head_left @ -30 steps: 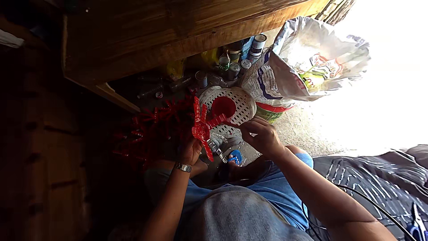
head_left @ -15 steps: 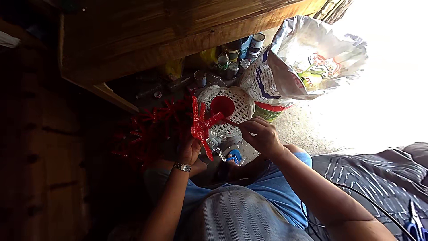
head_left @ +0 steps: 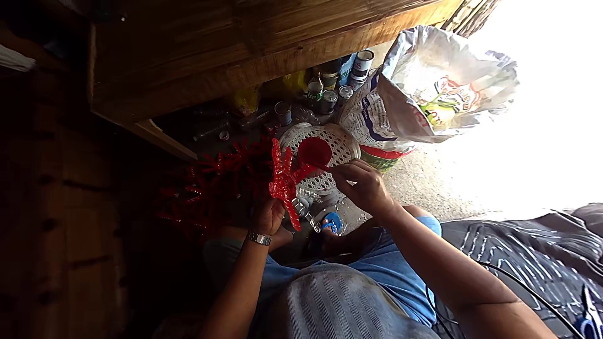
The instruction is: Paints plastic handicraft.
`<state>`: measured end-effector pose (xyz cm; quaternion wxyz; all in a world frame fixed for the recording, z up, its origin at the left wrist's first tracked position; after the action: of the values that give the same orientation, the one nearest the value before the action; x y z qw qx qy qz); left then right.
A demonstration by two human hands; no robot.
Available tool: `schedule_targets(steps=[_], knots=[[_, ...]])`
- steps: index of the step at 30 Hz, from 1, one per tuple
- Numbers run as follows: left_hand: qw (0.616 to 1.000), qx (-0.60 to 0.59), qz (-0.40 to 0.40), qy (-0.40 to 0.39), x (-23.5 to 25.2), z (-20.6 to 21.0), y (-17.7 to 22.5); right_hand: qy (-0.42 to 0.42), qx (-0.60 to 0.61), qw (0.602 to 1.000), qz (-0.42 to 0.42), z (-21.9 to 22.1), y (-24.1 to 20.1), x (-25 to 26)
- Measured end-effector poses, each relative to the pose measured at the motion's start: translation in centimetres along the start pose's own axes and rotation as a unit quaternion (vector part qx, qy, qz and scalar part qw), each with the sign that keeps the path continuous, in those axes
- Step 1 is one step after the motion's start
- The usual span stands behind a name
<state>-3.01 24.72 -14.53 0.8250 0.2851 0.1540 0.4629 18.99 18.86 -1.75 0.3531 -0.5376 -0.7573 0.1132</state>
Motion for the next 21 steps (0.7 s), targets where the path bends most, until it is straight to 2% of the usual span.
schedule_targets(steps=[4,21], knots=[[1.000,0.017,-0.013,0.009,-0.1,-0.1,0.0,-0.018,-0.003,1.000,0.008,1.0,0.5,-0.6],[1.000,0.021,-0.017,0.004,0.0,-0.1,-0.1,0.003,-0.020,1.000,-0.006,-0.9,-0.6,-0.9]])
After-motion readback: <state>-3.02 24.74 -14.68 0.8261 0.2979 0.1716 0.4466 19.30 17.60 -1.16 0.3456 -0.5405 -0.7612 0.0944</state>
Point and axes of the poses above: each hand's wrist, its own x-axis towards the middle knuckle, its own z-axis out of the palm, y = z × x, the point moved 9 cm from there along x, towards the middle knuckle, and after that the axes turned 14 degrees about -y, right-handed, at the moved point
